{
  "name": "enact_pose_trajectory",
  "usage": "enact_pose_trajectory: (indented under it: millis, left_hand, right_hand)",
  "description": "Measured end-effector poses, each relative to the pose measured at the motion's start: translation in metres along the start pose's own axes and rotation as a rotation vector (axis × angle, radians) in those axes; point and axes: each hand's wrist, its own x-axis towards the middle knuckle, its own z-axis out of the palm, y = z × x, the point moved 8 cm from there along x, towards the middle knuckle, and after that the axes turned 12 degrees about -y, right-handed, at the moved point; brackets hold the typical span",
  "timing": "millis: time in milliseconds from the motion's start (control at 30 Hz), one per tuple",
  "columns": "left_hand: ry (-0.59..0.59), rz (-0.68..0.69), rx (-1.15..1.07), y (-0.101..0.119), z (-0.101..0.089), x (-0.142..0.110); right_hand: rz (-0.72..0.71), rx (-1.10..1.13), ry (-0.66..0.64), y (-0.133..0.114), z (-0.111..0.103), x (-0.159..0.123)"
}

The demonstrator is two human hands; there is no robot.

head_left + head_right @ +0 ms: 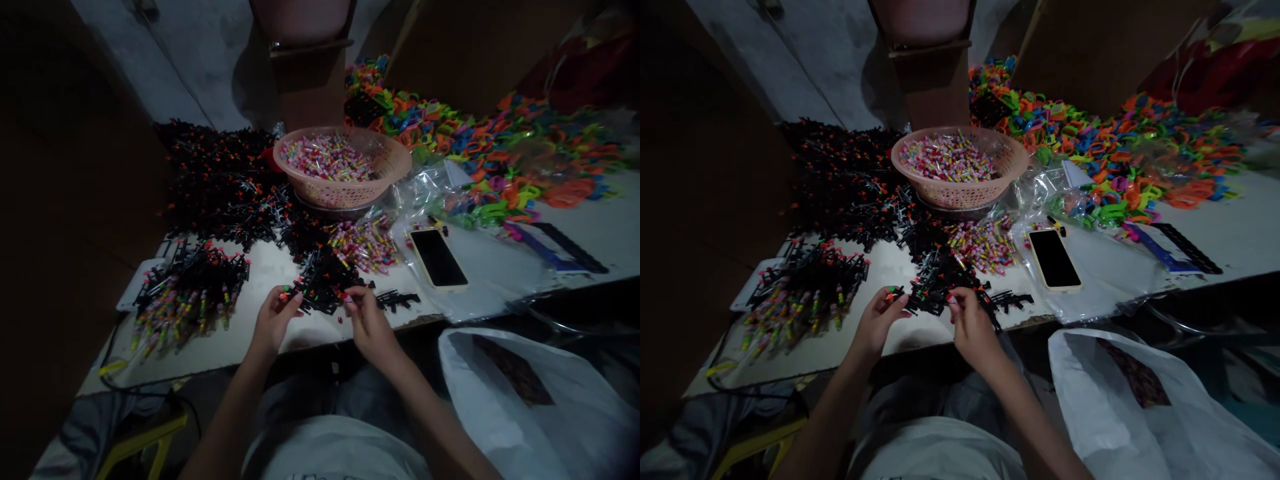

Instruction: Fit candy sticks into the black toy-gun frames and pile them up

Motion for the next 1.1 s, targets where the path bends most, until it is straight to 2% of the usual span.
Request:
enact_pose_trajectory:
  millis: [100,200,300,433,533,667,800,1100]
  left_hand:
    - [0.055,-0.057,-0.209,-0.005,0.006,-0.016]
    - [0.008,-0.136,-0.322,-0.020,0.019,-0.026]
    - [-0.073,-0.201,-0.359,-0.032,0.031,-0.031]
    - [-0.042,-0.197,-0.415,-0.029,0.029,-0.035]
    - [-0.032,-0.118,-0.378,-0.017,0.024,-0.035]
    - [-0.082,-0.044,-0.306,-0.009,0.027,-0.035]
    - [-0.101,-0.039,-0.288,-0.008,0.032,-0.038]
    - [-0.131,-0.050,-0.229,-0.007,0.031,-0.036]
  right_hand:
    - [-0.039,0.021,-0.036,-0.014,0.024,-0.003]
    - [-0.041,0.027,-0.027,-0.021,0.036,-0.007]
    - [-0.014,0.067,-0.017,-0.019,0.039,-0.010]
    - [0.034,0.123,0.013,-0.015,0.033,-0.014]
    - [0.047,0.151,-0.031,-0.018,0.032,-0.017]
    - [0.026,0.194,-0.075,-0.026,0.032,-0.019]
    - [0.040,0.203,-0.027,-0.028,0.026,-0.021]
    - [0.035,0.348,-0.127,-0.021,0.032,-0.019]
